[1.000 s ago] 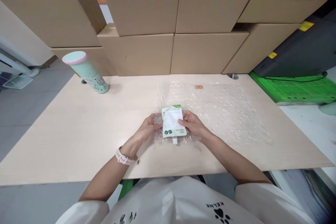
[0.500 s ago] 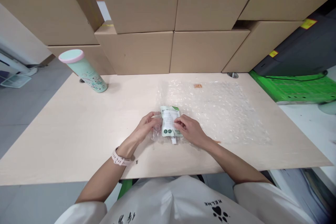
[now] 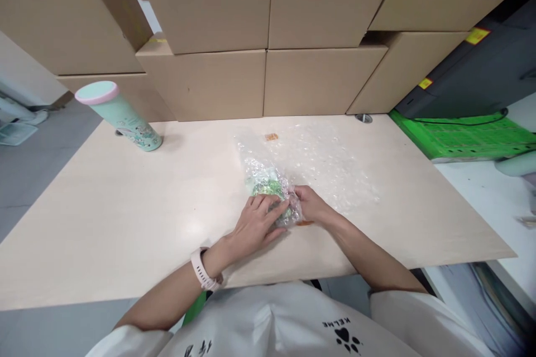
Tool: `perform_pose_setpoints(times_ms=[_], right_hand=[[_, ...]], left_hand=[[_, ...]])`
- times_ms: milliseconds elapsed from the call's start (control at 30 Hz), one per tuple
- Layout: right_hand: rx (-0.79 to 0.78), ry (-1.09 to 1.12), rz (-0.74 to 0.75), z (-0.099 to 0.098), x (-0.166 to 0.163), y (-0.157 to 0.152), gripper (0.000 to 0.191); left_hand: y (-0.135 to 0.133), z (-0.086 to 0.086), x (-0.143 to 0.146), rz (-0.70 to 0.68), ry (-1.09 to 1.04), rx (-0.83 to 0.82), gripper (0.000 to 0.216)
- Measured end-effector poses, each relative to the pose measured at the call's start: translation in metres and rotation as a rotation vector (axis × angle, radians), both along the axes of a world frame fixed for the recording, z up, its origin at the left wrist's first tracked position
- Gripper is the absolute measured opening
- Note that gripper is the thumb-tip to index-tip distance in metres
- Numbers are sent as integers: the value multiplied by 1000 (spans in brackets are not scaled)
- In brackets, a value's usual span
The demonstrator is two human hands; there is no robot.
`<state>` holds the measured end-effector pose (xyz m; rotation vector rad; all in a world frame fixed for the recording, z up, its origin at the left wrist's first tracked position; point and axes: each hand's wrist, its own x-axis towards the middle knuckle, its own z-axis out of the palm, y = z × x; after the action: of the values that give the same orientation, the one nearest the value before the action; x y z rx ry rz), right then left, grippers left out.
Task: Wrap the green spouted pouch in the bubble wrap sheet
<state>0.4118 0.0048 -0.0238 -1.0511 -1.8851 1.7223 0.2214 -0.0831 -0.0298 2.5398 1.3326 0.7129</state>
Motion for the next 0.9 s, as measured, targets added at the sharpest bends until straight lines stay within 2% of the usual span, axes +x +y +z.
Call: perform_pose_setpoints(times_ms=[67, 133, 200, 233, 267, 333, 400, 433, 500, 567, 600, 667, 700, 800, 900], right_hand=[[169, -139, -69, -1, 8, 6, 25], [374, -244, -206, 2, 13, 9, 24], [557, -245, -340, 7, 15, 8, 25], [612, -215, -357, 10, 14, 6, 25], [642, -181, -322, 12, 12, 3, 25], [664, -153, -151, 15, 7, -3, 26], [669, -182, 2, 15, 3, -8, 26], [662, -201, 42, 15, 2, -9, 26], [625, -221, 59, 14, 2, -10, 24], [558, -214, 52, 12, 4, -8, 24], [520, -205, 45, 11, 5, -8, 26], [435, -168, 38, 9, 6, -7, 30], [384, -136, 35, 8, 5, -8, 33], [194, 15, 43, 10, -1, -12, 40], [1, 169, 56, 17, -9, -17, 39]], left_hand=[[2, -2, 3, -3, 62, -14, 53], [3, -2, 6, -1, 96, -23, 46], [3, -1, 7, 7, 112, -26, 42], [3, -1, 8, 11, 117, -26, 41], [3, 0, 9, 14, 117, -27, 41], [2, 1, 10, -8, 89, -40, 40], [2, 3, 8, 8, -30, -31, 33], [1, 4, 6, 77, -120, -19, 28], [3, 5, -1, 334, -314, -32, 23], [5, 6, -10, 591, -497, -176, 29], [7, 6, -14, 649, -591, -285, 36], [9, 6, -18, 630, -797, -440, 47], [8, 7, -18, 586, -888, -447, 48], [1, 11, -12, 427, -1012, -280, 47], [-10, 16, -3, 254, -874, -141, 51]])
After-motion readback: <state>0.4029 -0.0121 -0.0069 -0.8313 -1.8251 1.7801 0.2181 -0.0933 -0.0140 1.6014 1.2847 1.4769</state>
